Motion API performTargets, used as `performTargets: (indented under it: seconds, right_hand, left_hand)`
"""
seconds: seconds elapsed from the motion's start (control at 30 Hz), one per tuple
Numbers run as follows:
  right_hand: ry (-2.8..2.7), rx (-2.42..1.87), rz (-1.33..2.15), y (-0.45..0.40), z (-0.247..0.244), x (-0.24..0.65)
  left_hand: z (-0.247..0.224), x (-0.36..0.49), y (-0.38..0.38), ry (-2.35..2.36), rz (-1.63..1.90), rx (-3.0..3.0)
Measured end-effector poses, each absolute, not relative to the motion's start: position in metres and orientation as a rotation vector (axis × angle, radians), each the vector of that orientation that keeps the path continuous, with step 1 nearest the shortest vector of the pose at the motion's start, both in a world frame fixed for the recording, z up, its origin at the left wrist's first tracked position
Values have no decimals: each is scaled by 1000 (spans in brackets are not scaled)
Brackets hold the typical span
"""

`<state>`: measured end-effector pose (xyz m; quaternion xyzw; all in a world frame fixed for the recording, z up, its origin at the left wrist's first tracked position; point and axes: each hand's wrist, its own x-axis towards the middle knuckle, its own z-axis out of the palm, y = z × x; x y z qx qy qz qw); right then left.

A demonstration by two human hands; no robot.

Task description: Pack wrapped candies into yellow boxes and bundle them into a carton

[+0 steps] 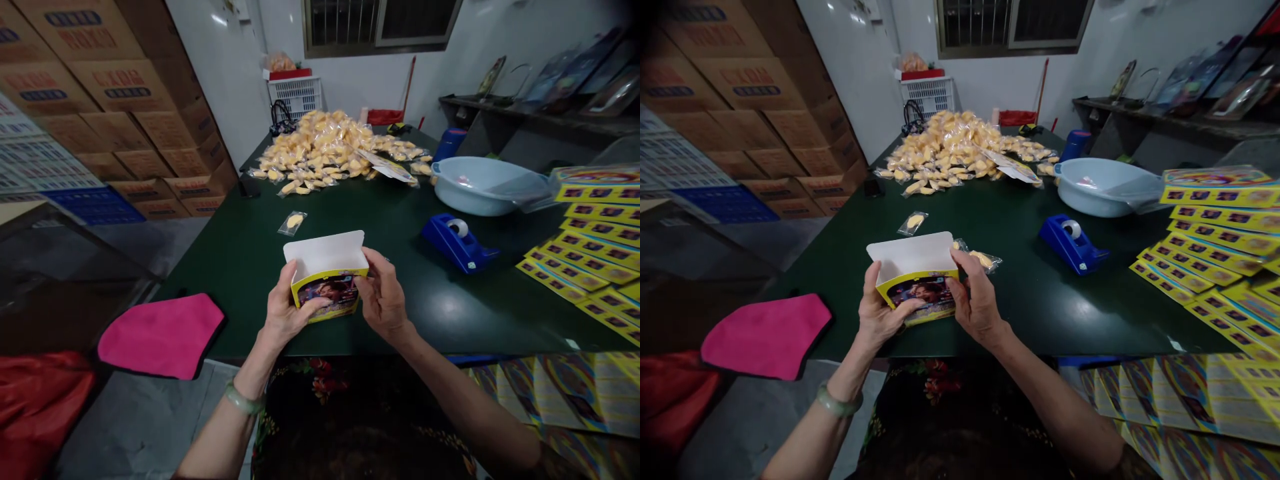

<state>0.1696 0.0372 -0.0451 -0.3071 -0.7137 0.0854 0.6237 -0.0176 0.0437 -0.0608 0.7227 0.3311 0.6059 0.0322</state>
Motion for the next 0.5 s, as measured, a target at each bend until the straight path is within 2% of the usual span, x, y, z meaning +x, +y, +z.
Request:
performTargets:
  seconds: [0.3, 0.5]
  right_hand:
    - [-1601, -742, 74, 37, -43, 180]
    - [-1528, -765, 211, 25, -39, 176]
  left_hand:
    - [-45, 2, 46, 987, 1951, 2080]
    - [-41, 9, 38, 901, 1952, 1853]
